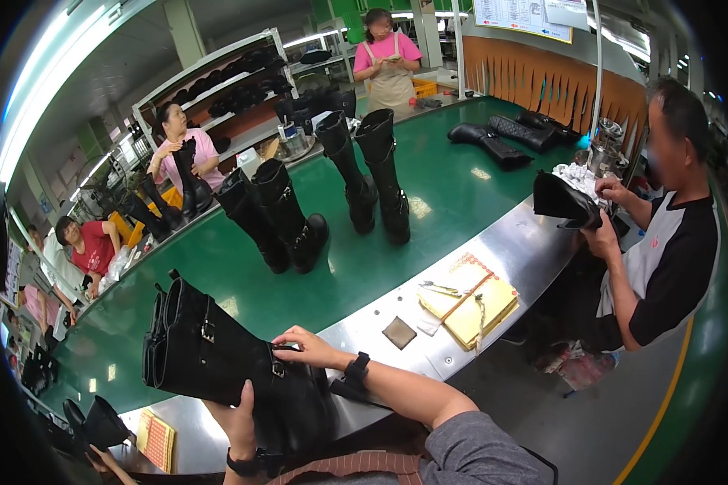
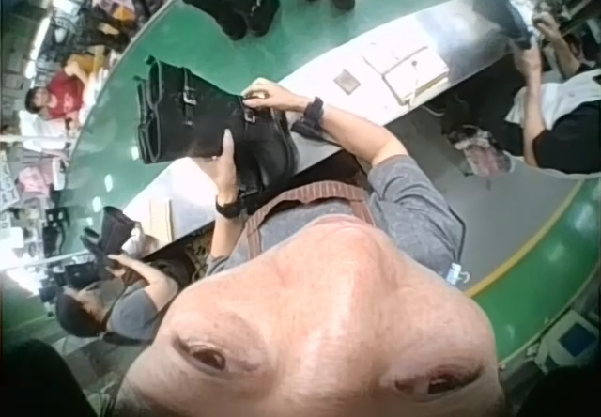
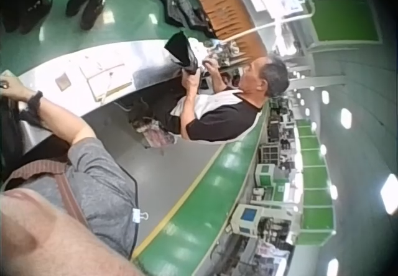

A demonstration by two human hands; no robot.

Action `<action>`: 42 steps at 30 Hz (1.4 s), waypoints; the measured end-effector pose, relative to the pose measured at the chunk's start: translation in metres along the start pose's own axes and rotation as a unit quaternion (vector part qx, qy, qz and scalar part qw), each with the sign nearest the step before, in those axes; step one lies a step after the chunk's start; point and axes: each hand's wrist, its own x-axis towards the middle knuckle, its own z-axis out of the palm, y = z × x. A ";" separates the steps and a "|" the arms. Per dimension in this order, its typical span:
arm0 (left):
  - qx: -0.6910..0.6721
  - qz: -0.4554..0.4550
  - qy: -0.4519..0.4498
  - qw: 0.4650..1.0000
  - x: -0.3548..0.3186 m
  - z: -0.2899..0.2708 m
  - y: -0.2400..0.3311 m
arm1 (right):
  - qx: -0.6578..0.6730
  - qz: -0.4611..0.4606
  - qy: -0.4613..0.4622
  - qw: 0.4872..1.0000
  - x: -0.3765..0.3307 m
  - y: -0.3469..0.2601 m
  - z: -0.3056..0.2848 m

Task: The recorder is inspecting pairs of tall black boots at a conveyor belt, checking zippers, buckles, and alignment.

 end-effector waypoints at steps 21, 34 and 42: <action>0.011 -0.002 0.008 1.000 0.033 -0.022 0.002 | 0.087 -0.017 0.096 0.991 0.005 0.029 0.017; -0.064 0.059 0.080 0.993 0.285 -0.055 -0.090 | 0.126 0.178 0.038 0.975 0.000 0.004 0.015; 0.051 0.002 0.140 0.989 0.410 0.000 -0.237 | 0.149 0.243 0.043 0.957 0.003 0.011 0.013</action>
